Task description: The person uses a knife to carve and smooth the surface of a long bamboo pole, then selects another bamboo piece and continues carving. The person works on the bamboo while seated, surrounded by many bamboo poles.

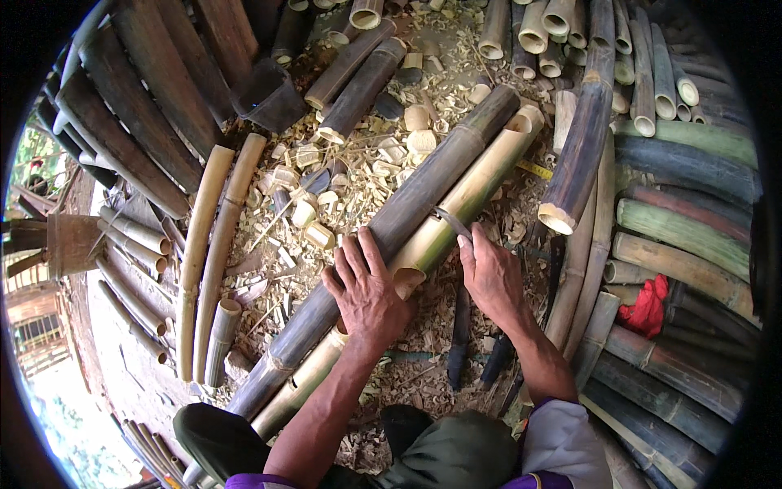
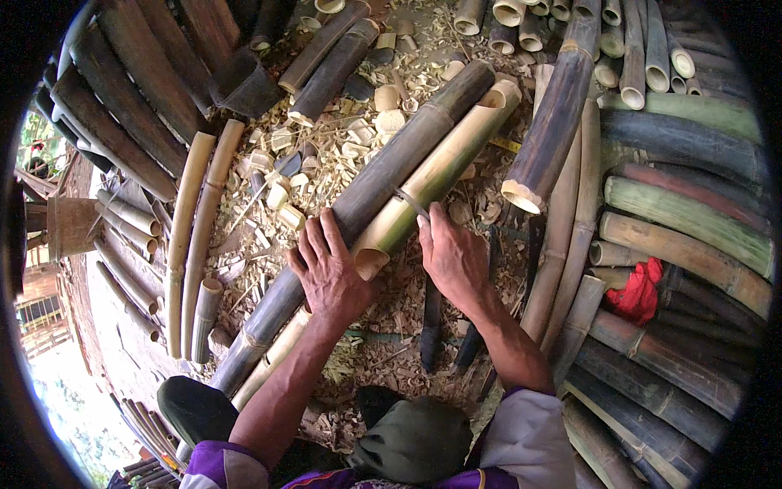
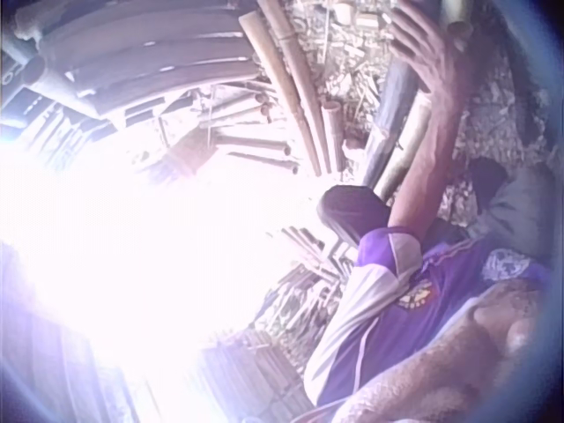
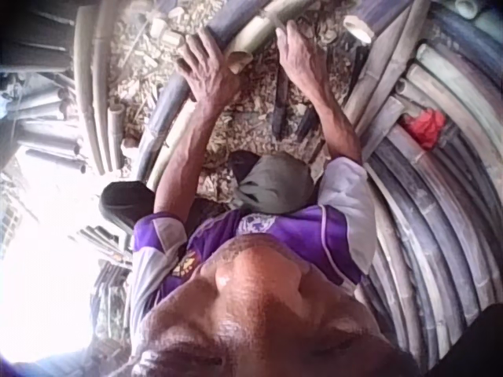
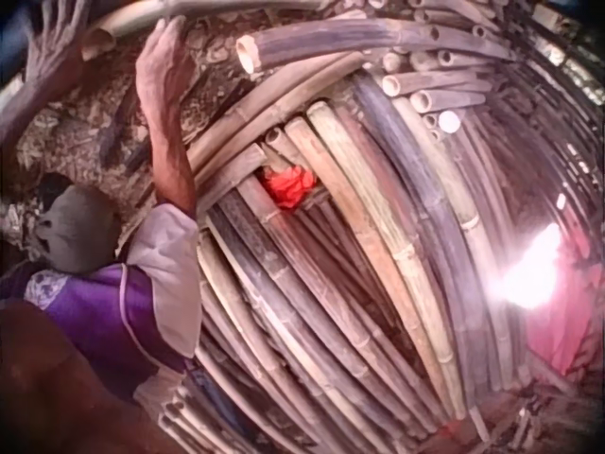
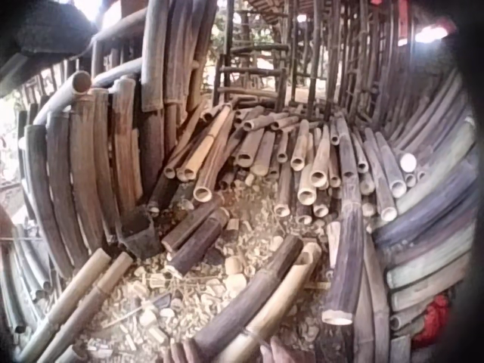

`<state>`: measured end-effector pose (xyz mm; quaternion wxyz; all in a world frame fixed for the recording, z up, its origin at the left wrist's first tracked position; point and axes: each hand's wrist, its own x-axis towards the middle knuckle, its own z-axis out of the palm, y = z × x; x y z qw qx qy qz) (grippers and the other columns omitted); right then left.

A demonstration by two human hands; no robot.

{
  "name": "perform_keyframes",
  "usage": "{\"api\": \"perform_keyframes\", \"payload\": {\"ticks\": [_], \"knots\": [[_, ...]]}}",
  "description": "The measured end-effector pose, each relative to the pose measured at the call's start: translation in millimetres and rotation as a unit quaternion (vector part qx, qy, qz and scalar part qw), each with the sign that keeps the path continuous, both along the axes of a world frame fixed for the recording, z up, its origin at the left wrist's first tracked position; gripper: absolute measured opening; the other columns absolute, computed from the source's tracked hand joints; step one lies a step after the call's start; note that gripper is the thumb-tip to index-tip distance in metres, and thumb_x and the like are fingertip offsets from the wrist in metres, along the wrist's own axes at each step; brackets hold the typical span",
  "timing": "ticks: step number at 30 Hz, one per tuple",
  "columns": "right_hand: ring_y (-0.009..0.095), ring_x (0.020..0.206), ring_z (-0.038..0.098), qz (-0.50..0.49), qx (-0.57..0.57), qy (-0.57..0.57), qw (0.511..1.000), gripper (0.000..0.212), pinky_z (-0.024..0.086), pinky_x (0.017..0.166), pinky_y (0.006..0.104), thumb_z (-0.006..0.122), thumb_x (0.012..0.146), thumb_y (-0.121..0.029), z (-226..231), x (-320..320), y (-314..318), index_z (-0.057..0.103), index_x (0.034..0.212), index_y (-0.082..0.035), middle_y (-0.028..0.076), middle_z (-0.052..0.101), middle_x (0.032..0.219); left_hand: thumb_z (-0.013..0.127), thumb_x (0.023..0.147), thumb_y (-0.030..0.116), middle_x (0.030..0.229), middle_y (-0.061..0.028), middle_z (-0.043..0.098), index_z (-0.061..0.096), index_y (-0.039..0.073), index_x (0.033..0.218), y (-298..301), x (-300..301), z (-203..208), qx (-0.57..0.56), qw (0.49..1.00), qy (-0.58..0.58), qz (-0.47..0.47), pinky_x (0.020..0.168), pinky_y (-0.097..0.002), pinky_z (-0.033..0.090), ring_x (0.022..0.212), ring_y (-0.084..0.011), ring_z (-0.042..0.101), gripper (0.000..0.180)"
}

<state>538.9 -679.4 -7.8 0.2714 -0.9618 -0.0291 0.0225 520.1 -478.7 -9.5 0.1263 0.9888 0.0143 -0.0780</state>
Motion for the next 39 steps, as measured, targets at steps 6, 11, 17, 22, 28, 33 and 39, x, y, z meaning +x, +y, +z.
{"api": "perform_keyframes", "payload": {"ticks": [6, 11, 17, 22, 28, 33, 39], "knots": [[0.037, 0.062, 0.072, -0.007, -0.033, -0.031, 0.999, 0.025, 0.056, 0.051, 0.0465, 0.053, 0.110, -0.026, -11, 5, -2, 0.058, 0.113, -0.001, 0.019, 0.068, 0.072, 0.077, 0.087, 0.054, 0.159, -0.0301, 0.032, 0.021, -0.005, 0.161, -1, -1, 4, -0.004, 1.000, 0.016, -0.001, 0.117, -0.0691, 0.021, 0.150, -0.0465, 0.029, 0.110], [0.039, 0.072, 0.073, -0.017, 0.018, 0.036, 0.999, 0.033, 0.055, 0.060, 0.0462, 0.055, 0.109, -0.027, 9, 5, -11, 0.067, 0.116, 0.003, 0.023, 0.071, 0.081, 0.078, 0.086, 0.054, 0.158, -0.0302, 0.033, 0.020, -0.006, 0.162, 1, -2, -1, 0.004, 1.000, 0.006, -0.002, 0.119, -0.0668, 0.019, 0.149, -0.0469, 0.030, 0.113], [0.041, 0.064, 0.067, -0.037, 0.117, -0.022, 0.992, 0.037, 0.049, 0.056, 0.0498, 0.060, 0.107, -0.037, 63, 18, -57, 0.063, 0.097, -0.001, 0.023, 0.059, 0.066, 0.087, 0.072, 0.057, 0.157, -0.0289, 0.034, 0.019, -0.004, 0.162, 1, -3, 3, 0.048, 0.999, 0.011, -0.012, 0.121, -0.0633, 0.021, 0.144, -0.0474, 0.035, 0.128], [0.041, 0.068, 0.067, -0.017, 0.069, -0.037, 0.997, 0.035, 0.051, 0.062, 0.0504, 0.062, 0.106, -0.036, 64, 32, -75, 0.062, 0.097, -0.002, 0.020, 0.064, 0.074, 0.085, 0.074, 0.051, 0.157, -0.0296, 0.033, 0.016, -0.005, 0.162, -1, -1, 14, 0.035, 0.999, 0.029, -0.021, 0.121, -0.0647, 0.017, 0.149, -0.0465, 0.030, 0.125], [0.036, 0.066, 0.068, -0.062, 0.082, -0.065, 0.993, 0.038, 0.054, 0.060, 0.0499, 0.057, 0.108, -0.040, 47, 73, -84, 0.062, 0.097, -0.004, 0.017, 0.064, 0.073, 0.078, 0.079, 0.050, 0.157, -0.0300, 0.033, 0.016, -0.007, 0.162, -2, 1, 12, 0.027, 0.999, 0.039, -0.002, 0.121, -0.0660, 0.016, 0.150, -0.0460, 0.028, 0.118], [0.018, 0.058, 0.060, -0.098, 0.154, -0.051, 0.982, 0.043, 0.051, 0.052, 0.0395, 0.056, 0.109, -0.044, 31, 119, -122, 0.068, 0.108, -0.003, 0.004, 0.060, 0.070, 0.078, 0.080, 0.047, 0.160, -0.0297, 0.030, 0.012, -0.006, 0.163, -3, 0, 7, 0.015, 0.999, 0.040, 0.005, 0.124, -0.0663, 0.010, 0.153, -0.0465, 0.023, 0.119], [0.017, 0.052, 0.061, -0.137, 0.193, -0.048, 0.970, 0.042, 0.051, 0.053, 0.0379, 0.057, 0.109, -0.036, 51, 172, -161, 0.066, 0.114, 0.004, 0.008, 0.061, 0.066, 0.080, 0.079, 0.048, 0.159, -0.0299, 0.031, 0.016, -0.005, 0.163, -5, 4, 19, 0.018, 0.998, 0.054, -0.002, 0.123, -0.0661, 0.013, 0.150, -0.0472, 0.028, 0.117]]}}
